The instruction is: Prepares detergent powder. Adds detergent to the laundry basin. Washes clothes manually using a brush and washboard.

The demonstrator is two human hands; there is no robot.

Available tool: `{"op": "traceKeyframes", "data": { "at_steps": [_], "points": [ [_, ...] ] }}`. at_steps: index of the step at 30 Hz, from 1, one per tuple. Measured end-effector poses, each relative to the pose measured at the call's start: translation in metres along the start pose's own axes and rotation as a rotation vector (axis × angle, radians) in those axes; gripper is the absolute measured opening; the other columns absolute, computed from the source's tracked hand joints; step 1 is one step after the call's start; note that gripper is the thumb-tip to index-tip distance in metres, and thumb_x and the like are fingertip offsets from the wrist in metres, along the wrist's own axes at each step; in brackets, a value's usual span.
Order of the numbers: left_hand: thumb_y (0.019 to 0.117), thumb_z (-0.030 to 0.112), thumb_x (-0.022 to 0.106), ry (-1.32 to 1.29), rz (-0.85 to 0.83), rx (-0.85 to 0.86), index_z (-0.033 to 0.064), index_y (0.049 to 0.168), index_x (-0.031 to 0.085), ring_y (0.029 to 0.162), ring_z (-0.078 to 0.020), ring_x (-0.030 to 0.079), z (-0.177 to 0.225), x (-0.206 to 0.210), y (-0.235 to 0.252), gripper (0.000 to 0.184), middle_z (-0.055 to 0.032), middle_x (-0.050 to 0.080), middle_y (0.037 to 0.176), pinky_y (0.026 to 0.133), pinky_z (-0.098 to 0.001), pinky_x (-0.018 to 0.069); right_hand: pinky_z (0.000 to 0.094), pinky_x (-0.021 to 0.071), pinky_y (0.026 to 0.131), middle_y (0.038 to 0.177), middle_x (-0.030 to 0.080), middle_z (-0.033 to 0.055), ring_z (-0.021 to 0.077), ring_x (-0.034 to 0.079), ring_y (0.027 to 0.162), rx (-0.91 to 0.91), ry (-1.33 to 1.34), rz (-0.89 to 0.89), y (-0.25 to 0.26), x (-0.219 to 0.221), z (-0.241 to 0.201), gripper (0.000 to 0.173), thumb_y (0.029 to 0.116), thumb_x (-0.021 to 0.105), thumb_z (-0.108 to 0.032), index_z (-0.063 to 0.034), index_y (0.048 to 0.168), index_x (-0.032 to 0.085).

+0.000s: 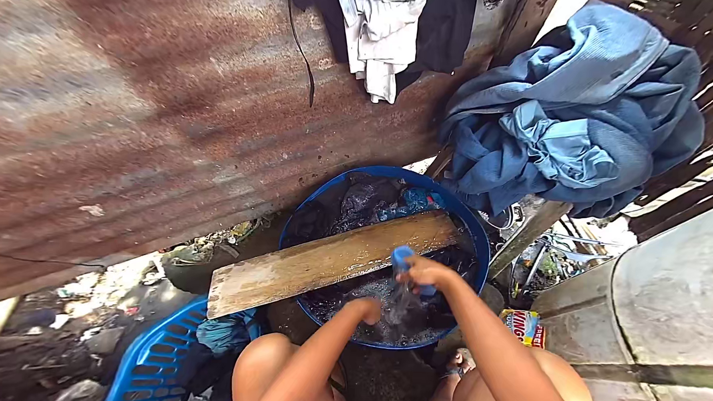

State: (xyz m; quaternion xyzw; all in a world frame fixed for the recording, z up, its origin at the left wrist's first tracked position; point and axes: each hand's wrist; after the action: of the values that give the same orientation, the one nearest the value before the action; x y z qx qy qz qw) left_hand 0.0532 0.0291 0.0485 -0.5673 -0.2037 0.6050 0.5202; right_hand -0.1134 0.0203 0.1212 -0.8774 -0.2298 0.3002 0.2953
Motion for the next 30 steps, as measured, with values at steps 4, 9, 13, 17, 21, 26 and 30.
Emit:
{"op": "traceKeyframes", "data": {
  "at_steps": [4, 9, 13, 17, 21, 26, 30],
  "points": [
    [0.1023, 0.012, 0.052, -0.243, 0.349, 0.036, -0.0042, 0.136, 0.057, 0.127, -0.047, 0.055, -0.008, -0.024, -0.049, 0.038, -0.031, 0.06, 0.132, 0.104, -0.0671, 0.0408, 0.0237, 0.0504, 0.053, 0.085, 0.059, 0.0042, 0.0076, 0.055, 0.058, -0.258, 0.627, 0.363, -0.034, -0.033, -0.024, 0.019, 0.1055, 0.054, -0.008, -0.0017, 0.123, 0.053],
    [0.0992, 0.016, 0.059, -0.512, 0.697, -0.016, 0.0035, 0.144, 0.053, 0.131, -0.0393, 0.056, 0.011, -0.011, -0.046, 0.047, -0.0228, 0.06, 0.138, 0.109, -0.0604, 0.0423, 0.0225, 0.0552, 0.05, 0.08, 0.063, 0.0005, 0.0069, 0.061, 0.056, -0.551, 1.035, 0.65, -0.093, -0.046, -0.062, 0.008, 0.1025, 0.054, 0.0, -0.0079, 0.104, 0.054],
    [0.1037, 0.005, 0.045, -0.624, 0.731, 0.12, -0.0035, 0.119, 0.068, 0.115, -0.0326, 0.066, -0.006, 0.006, -0.032, 0.029, -0.0216, 0.07, 0.118, 0.104, -0.0492, 0.0484, 0.024, 0.0567, 0.054, 0.083, 0.063, 0.0, 0.0075, 0.062, 0.06, -0.731, 1.177, 0.806, -0.125, -0.056, -0.066, 0.009, 0.1043, 0.051, -0.003, -0.0113, 0.107, 0.051],
    [0.103, 0.012, 0.054, -0.721, 0.781, 0.45, -0.0071, 0.125, 0.065, 0.113, -0.0258, 0.066, 0.003, -0.006, -0.051, 0.031, -0.0215, 0.068, 0.121, 0.103, -0.0397, 0.0508, 0.0253, 0.058, 0.054, 0.084, 0.063, -0.0007, 0.008, 0.062, 0.06, -0.77, 1.157, 0.888, -0.135, -0.062, -0.062, 0.009, 0.1048, 0.052, -0.004, -0.0124, 0.108, 0.05],
    [0.0982, 0.026, 0.069, -0.767, 0.716, 0.43, -0.005, 0.139, 0.054, 0.118, -0.0316, 0.065, 0.044, -0.018, -0.035, 0.053, -0.0243, 0.063, 0.131, 0.106, -0.0467, 0.0502, 0.0241, 0.0555, 0.051, 0.086, 0.06, 0.0016, 0.008, 0.06, 0.059, -0.643, 1.135, 0.806, -0.112, -0.039, -0.074, 0.011, 0.1029, 0.055, -0.001, -0.009, 0.11, 0.051],
    [0.1083, 0.017, 0.048, -0.849, 0.877, 0.343, -0.009, 0.123, 0.065, 0.113, -0.0358, 0.066, 0.063, -0.006, -0.023, 0.035, -0.0272, 0.069, 0.115, 0.104, -0.0513, 0.0475, 0.0233, 0.0557, 0.053, 0.087, 0.06, 0.0014, 0.0072, 0.061, 0.061, -0.627, 1.197, 0.789, -0.114, -0.036, -0.077, 0.01, 0.1039, 0.053, -0.002, -0.0103, 0.108, 0.05],
    [0.111, 0.018, 0.042, -1.092, 1.009, 0.394, -0.0069, 0.125, 0.062, 0.104, -0.0307, 0.069, 0.033, -0.022, -0.059, 0.035, -0.0246, 0.069, 0.112, 0.097, -0.0491, 0.0542, 0.0257, 0.0567, 0.056, 0.09, 0.06, 0.0014, 0.0085, 0.061, 0.065, -0.683, 1.252, 0.957, -0.129, -0.065, -0.054, 0.01, 0.1053, 0.053, -0.006, -0.0108, 0.114, 0.049]
  ]
}}
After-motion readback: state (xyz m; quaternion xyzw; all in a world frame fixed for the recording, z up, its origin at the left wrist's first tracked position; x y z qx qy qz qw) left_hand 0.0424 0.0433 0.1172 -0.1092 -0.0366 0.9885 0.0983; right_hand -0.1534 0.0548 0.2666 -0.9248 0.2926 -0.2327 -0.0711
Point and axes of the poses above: each hand's wrist, its own y-axis towards the middle knuckle, its own x-axis out of the palm, z = x × y
